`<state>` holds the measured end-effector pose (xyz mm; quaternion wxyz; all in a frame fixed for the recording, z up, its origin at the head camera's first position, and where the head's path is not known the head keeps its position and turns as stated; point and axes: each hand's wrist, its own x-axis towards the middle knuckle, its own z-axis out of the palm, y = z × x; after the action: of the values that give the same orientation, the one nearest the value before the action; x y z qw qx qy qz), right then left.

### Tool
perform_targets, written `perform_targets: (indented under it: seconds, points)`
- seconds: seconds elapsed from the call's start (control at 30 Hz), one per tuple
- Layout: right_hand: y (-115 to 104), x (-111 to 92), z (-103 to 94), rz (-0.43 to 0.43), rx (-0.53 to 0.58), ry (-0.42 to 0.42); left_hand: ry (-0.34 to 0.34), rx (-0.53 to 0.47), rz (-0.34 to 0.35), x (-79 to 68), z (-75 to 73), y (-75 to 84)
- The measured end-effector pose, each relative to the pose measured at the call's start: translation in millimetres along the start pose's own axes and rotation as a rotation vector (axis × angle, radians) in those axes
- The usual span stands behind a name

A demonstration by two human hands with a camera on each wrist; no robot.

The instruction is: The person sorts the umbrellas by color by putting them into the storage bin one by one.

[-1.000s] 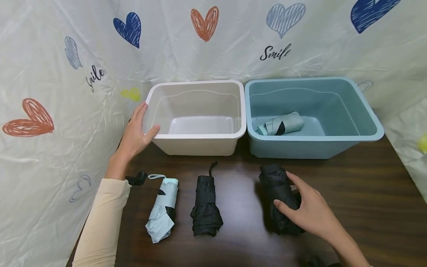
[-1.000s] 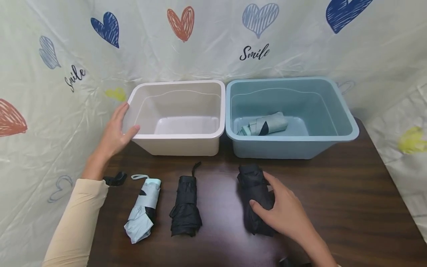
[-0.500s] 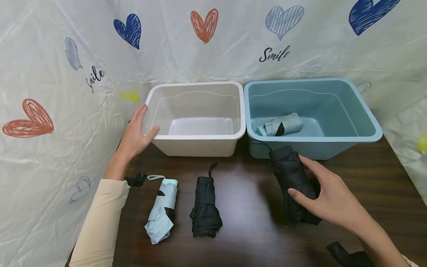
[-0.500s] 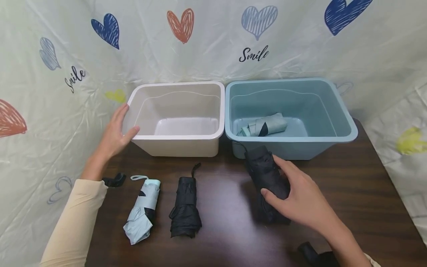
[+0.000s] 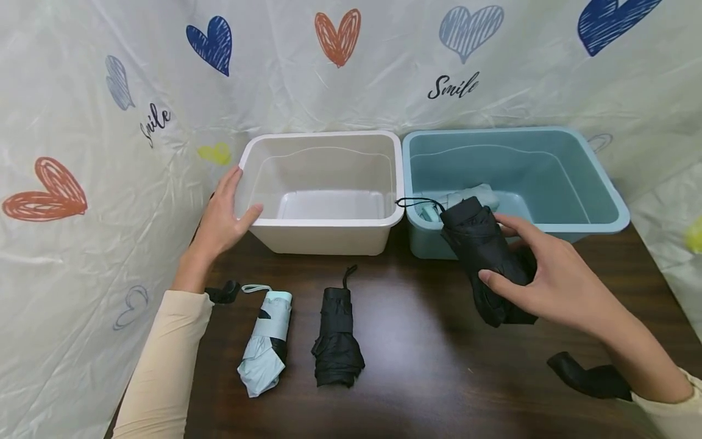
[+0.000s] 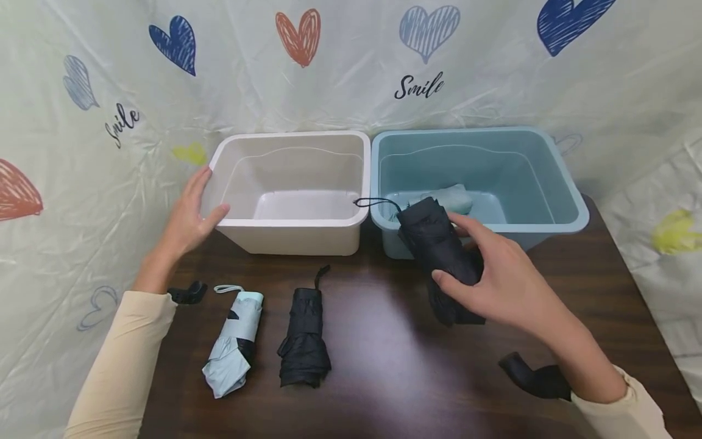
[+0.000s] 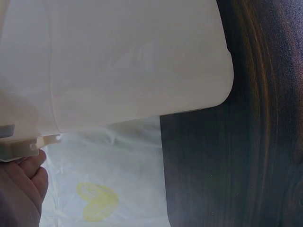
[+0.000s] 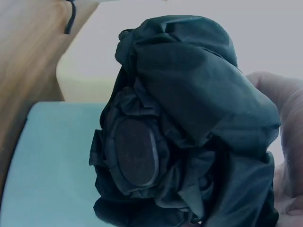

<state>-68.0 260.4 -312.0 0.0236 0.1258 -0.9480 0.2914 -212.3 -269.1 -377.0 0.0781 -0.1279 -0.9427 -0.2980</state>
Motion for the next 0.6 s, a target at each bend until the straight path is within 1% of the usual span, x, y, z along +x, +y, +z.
perform_targets:
  seconds: [0.23,0.4,0.6]
  points:
    - [-17,42,-12.9,-0.051,0.02,-0.008,0.008,0.005,-0.003,1.7,-2.8,0.3]
    - [-33,72,-14.4,-0.113,0.006,-0.017,0.011,0.009,-0.011,-1.8,-3.4,-0.7]
    - [-47,95,-17.1,-0.157,0.0,-0.035,-0.004,0.01,-0.007,-1.0,-3.0,0.8]
